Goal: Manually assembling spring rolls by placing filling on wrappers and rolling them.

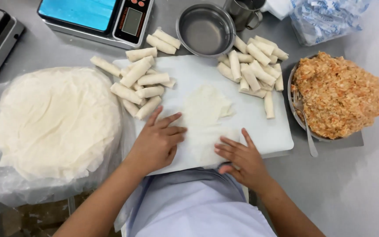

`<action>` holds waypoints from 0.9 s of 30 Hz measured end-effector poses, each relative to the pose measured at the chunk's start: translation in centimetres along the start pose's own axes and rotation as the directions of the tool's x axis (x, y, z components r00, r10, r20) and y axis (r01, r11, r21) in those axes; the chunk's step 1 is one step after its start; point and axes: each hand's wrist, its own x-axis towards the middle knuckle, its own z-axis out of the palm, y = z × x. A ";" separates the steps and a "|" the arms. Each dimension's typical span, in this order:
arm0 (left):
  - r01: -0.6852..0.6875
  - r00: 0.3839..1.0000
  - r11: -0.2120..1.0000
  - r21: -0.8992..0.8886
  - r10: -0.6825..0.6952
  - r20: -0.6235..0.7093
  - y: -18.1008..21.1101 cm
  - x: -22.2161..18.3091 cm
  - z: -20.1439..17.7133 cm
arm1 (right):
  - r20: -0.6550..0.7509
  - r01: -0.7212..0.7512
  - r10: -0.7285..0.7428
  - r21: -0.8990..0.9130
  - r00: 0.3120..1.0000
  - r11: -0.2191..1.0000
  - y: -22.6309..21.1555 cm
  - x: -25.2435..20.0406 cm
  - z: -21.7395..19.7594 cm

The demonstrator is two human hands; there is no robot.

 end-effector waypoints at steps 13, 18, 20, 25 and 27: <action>0.444 0.892 0.878 -0.177 -0.451 -0.003 3.1 3.3 1.0 | -0.228 -0.331 0.300 -0.114 0.926 0.937 5.5 2.2 -2.3; 0.546 0.828 0.809 -0.218 -0.561 -0.008 3.5 2.4 -1.4 | -0.005 0.045 -0.045 0.108 0.999 0.993 2.6 13.7 2.2; 0.492 0.852 0.844 -0.213 -0.517 -0.083 3.7 2.7 -1.8 | 0.217 0.137 -0.101 -0.158 0.971 0.978 4.5 15.8 4.5; 0.498 0.824 0.747 -0.441 -0.566 -0.028 4.4 4.6 -1.0 | 0.155 0.088 -0.108 0.129 0.982 0.988 3.5 16.2 2.1; 0.548 0.800 0.688 -0.476 -0.597 0.058 4.2 4.9 0.0 | -0.037 0.088 -0.080 0.350 0.996 0.932 2.4 15.2 -1.8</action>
